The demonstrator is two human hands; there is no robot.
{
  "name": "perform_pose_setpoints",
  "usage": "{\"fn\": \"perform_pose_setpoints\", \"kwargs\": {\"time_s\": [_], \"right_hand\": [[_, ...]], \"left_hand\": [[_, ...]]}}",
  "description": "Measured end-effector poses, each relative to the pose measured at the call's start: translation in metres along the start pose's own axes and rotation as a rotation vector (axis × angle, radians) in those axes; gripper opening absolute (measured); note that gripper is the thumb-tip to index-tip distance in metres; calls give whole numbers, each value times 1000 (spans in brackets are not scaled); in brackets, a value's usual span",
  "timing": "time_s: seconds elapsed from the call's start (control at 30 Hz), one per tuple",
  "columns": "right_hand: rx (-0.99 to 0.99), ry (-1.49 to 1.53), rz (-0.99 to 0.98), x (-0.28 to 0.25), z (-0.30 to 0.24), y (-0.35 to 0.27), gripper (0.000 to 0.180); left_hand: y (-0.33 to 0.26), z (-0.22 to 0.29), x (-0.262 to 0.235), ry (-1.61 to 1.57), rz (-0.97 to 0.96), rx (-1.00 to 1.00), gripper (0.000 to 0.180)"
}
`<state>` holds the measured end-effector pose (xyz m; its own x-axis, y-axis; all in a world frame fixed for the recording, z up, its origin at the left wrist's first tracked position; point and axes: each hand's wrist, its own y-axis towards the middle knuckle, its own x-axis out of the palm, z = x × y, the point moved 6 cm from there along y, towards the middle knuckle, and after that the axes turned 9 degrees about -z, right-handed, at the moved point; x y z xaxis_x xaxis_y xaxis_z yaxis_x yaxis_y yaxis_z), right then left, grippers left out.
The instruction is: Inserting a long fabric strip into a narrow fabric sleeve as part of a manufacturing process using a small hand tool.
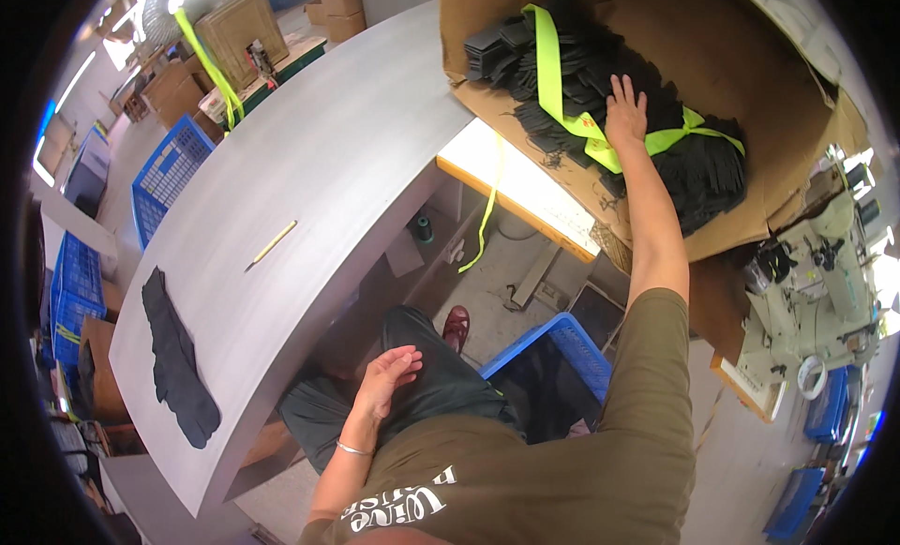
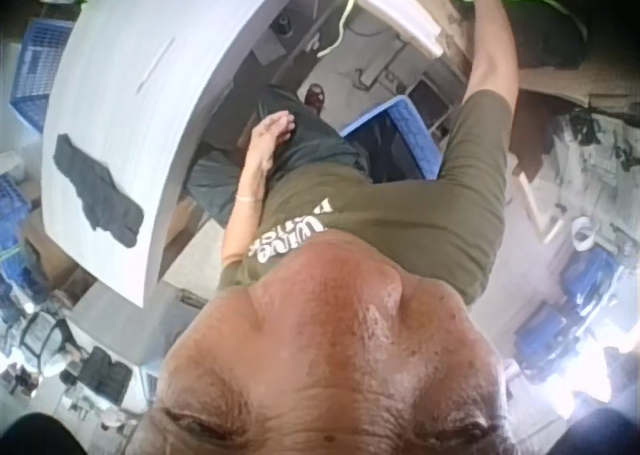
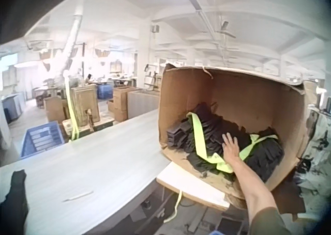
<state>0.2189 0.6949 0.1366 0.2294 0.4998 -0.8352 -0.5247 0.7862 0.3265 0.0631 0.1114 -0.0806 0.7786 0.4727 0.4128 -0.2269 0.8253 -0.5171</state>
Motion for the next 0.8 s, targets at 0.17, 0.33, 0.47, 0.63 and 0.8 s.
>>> {"fn": "perform_pose_setpoints", "kwargs": {"time_s": [0.17,0.33,0.47,0.63,0.8], "right_hand": [[286,105,94,11,27,-3,37],[466,510,584,-24,59,-63,19],[641,1745,592,19,90,-89,35],[199,2381,78,-5,-19,-152,32],[-137,2255,-345,-122,-193,-289,46]], "left_hand": [[6,0,5,2,-33,-22,35],[5,-4,-3,2,-8,-17,37],[5,0,1,-23,-43,-14,35],[-5,1,-1,-65,-75,78,39],[-21,40,5,-114,-71,311,50]]}}
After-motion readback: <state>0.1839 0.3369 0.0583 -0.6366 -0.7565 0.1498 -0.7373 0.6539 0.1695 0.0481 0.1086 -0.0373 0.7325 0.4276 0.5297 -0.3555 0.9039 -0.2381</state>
